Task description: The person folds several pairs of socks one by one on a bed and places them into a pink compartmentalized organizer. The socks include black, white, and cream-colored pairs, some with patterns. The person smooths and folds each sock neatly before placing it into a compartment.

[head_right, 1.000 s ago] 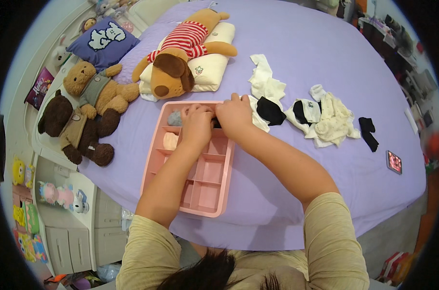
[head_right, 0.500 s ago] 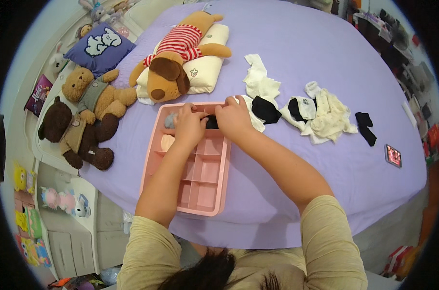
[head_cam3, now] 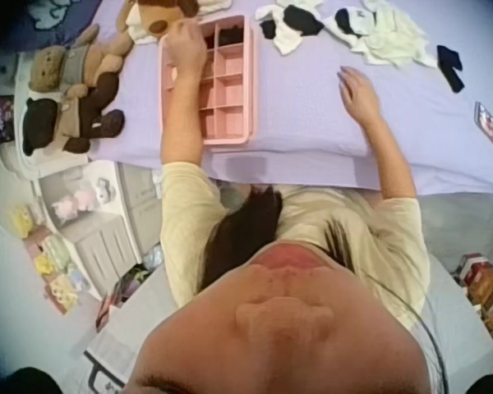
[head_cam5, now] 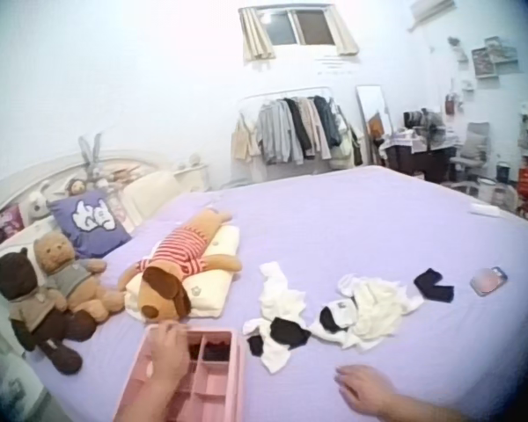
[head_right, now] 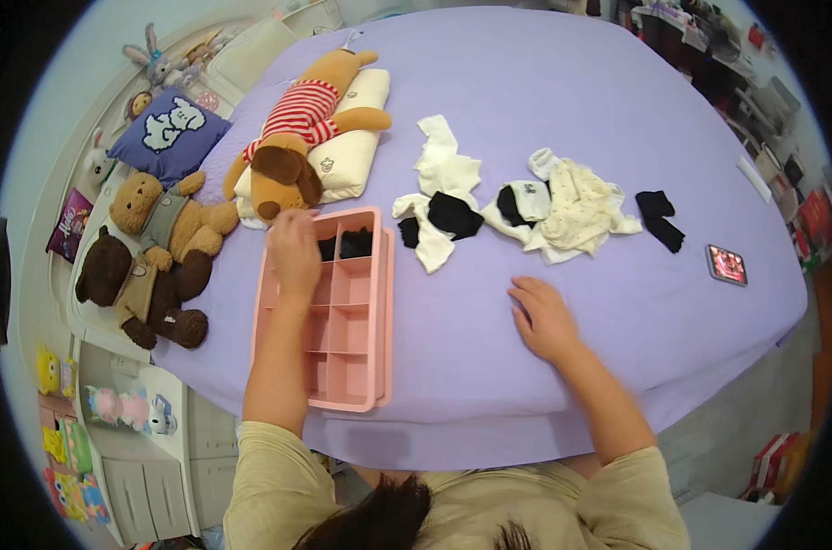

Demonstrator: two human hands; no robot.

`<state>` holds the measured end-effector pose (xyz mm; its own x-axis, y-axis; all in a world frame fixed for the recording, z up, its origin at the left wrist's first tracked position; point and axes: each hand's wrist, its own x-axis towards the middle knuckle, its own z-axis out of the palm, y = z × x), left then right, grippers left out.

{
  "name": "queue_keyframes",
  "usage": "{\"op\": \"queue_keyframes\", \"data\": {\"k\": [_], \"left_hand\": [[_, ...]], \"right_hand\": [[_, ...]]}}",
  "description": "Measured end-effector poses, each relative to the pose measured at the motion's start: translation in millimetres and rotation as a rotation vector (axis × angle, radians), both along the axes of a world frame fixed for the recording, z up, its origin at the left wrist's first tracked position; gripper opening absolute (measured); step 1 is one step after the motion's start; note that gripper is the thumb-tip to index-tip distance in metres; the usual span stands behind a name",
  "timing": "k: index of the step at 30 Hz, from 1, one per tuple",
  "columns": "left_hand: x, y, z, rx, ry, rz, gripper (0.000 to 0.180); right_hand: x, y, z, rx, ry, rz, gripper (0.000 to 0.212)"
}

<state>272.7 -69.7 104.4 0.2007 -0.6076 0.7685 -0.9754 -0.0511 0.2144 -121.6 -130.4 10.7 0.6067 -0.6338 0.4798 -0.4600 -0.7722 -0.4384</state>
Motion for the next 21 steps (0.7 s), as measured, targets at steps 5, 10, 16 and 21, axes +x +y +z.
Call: {"op": "queue_keyframes", "data": {"k": [5,10,16,21], "left_hand": [[-63,30,98,-0.192,-0.022,-0.074,0.019],[-189,60,102,-0.014,0.02,-0.4,0.014],[-263,3,-5,0.149,0.452,-0.631,0.01],[-251,-24,-102,0.221,0.857,-0.443,0.018]], "right_hand": [[6,-4,-7,0.103,-0.114,-0.069,0.018],[-7,-5,-10,0.086,-0.133,-0.068,0.016],[-3,-7,-11,0.102,-0.167,0.013,0.019],[-14,-22,-6,0.026,-0.274,-0.127,0.022]]}}
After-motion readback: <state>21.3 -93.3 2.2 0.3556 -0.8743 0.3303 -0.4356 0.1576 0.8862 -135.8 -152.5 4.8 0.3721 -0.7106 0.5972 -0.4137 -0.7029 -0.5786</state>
